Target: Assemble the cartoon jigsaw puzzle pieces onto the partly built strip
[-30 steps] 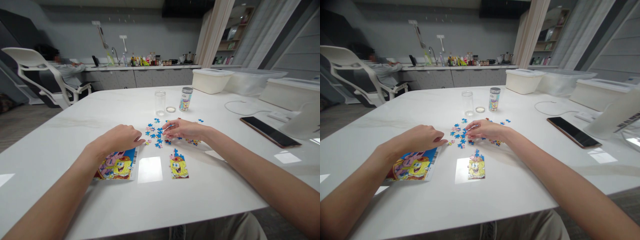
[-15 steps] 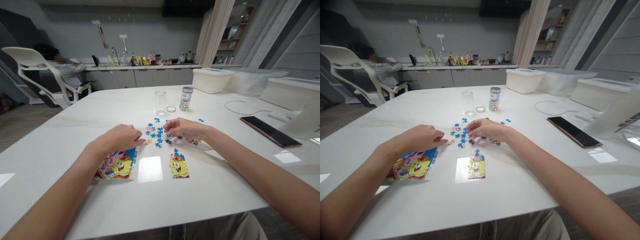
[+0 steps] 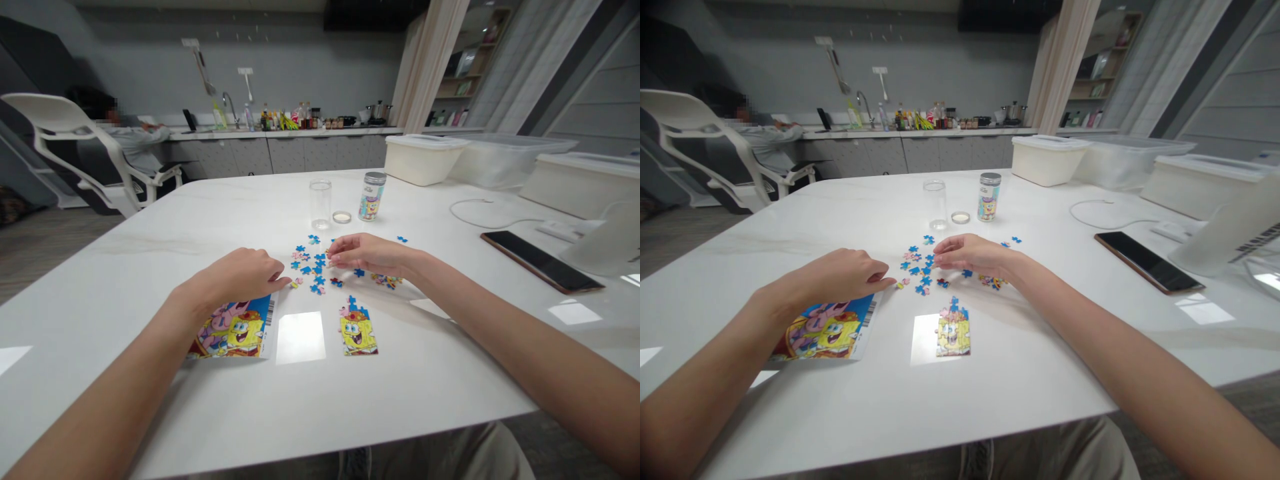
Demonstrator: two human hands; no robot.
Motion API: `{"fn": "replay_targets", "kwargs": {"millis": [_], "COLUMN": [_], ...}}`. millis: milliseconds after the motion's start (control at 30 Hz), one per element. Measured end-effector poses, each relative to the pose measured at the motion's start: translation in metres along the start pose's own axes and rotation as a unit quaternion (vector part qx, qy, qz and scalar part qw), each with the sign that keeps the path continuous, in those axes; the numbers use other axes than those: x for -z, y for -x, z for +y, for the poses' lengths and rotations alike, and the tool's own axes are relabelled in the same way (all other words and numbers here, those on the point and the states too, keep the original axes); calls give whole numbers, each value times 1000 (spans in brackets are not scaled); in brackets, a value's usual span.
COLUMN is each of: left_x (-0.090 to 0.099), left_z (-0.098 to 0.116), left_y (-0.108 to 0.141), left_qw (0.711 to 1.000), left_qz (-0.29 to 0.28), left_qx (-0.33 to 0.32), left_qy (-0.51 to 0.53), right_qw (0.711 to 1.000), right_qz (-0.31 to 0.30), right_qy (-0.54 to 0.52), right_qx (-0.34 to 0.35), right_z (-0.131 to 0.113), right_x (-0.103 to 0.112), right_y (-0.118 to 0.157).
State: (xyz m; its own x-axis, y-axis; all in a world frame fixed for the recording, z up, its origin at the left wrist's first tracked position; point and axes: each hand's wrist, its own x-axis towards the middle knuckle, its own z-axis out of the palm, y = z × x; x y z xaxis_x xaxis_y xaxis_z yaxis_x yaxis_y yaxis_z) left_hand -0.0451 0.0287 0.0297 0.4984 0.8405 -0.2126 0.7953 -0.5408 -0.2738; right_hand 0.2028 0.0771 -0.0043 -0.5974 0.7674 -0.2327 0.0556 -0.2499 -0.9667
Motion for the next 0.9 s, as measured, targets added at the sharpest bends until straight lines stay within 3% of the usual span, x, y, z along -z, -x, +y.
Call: {"fn": "replay_targets", "kwargs": {"millis": [900], "left_x": [1], "left_z": [0], "left_y": [-1], "left_qw": [1000], "left_qz": [-8], "left_qx": [2], "left_qy": [-3], "right_qw": [1000], "right_qz": [-16], "right_qy": [18], "right_qx": [-4], "right_z": [-2], "right_x": [1], "right_y": [3]}}
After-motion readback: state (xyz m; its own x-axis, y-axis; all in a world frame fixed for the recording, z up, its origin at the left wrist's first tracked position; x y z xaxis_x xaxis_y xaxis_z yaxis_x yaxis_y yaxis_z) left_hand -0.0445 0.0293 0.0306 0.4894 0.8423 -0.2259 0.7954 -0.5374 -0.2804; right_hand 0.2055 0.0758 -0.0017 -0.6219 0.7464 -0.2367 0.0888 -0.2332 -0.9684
